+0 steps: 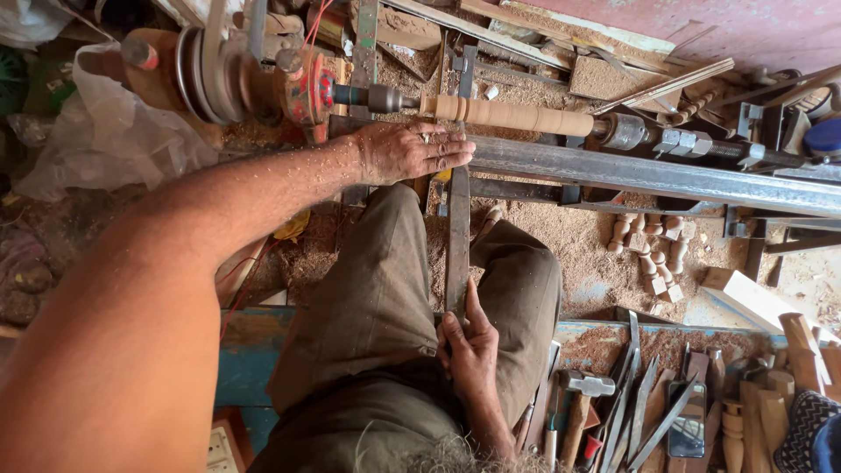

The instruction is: The person shapes a rotating wooden spindle on a lathe using a chisel and a gouge. They hold the tools against the spinning wood to carve decorative grooves and smooth the surface, producing wood shavings.

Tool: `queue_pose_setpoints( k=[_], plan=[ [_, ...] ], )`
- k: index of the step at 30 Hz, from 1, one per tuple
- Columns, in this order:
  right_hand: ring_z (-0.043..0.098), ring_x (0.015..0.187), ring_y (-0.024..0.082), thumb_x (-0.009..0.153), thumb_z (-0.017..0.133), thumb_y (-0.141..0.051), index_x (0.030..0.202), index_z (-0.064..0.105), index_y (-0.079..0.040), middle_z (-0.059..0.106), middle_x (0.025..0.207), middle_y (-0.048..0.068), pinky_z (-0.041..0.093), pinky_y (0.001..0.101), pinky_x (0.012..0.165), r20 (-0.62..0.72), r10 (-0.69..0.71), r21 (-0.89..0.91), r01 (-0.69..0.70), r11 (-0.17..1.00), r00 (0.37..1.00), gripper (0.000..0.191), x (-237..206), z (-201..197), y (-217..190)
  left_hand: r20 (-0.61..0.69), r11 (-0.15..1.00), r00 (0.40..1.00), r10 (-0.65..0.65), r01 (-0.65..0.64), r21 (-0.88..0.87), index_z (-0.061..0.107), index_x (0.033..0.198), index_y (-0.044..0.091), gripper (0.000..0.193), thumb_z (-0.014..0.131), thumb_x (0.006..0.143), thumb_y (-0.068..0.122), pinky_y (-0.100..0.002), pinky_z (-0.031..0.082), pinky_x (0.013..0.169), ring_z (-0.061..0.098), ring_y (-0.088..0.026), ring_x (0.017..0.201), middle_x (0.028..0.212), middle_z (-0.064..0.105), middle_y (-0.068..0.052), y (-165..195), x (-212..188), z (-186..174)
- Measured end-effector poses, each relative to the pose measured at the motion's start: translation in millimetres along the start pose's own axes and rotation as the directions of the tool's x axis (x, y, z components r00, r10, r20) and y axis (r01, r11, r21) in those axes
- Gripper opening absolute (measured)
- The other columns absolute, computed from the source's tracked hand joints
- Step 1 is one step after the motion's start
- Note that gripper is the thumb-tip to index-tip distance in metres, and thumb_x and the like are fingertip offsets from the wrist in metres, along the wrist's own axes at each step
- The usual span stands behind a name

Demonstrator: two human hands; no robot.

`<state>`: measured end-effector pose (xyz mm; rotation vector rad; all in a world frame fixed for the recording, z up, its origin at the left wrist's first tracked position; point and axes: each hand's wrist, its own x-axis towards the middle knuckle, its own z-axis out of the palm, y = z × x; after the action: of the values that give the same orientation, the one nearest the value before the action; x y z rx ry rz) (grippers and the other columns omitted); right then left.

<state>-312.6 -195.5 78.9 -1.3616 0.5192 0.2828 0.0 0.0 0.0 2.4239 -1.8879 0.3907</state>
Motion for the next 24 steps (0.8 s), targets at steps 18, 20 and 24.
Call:
queue_pose_setpoints(
  k=[18,20,24],
  plan=[
    [0.043,0.044,0.004,0.099,0.061,-0.006,0.162,0.032,-0.014,0.056,0.064,0.0,0.035,0.0207,0.037,-0.026,-0.085,-0.004,0.085,0.996,0.996,0.07,-10,-15,15,-0.025,0.988,0.998,0.062,-0.064,-0.142,0.019,0.162,0.011,0.079,0.048,0.092,-0.01,-0.039,0.027,0.129,0.03,-0.019,0.153,0.169,0.025,-0.005,15,12,1],
    [0.043,0.044,0.004,0.098,0.061,-0.006,0.162,0.033,-0.014,0.056,0.064,-0.001,0.035,0.0208,0.037,-0.035,-0.071,-0.002,0.071,0.997,0.997,0.071,-11,-10,10,-0.003,0.98,0.999,0.041,-0.041,-0.195,0.021,0.162,0.01,0.078,0.048,0.091,-0.008,-0.039,0.027,0.128,0.031,-0.019,0.153,0.169,0.027,-0.005,12,11,-8],
    [0.043,0.042,0.005,0.097,0.059,-0.005,0.161,0.031,-0.015,0.058,0.062,0.0,0.034,0.0216,0.035,-0.042,0.007,0.005,-0.006,1.0,0.999,0.071,-7,-14,13,0.022,0.999,1.0,-0.015,0.016,-0.037,0.027,0.164,0.016,0.074,0.047,0.096,-0.005,-0.032,0.025,0.13,0.032,-0.012,0.154,0.171,0.03,0.001,15,11,-2]
  ],
)
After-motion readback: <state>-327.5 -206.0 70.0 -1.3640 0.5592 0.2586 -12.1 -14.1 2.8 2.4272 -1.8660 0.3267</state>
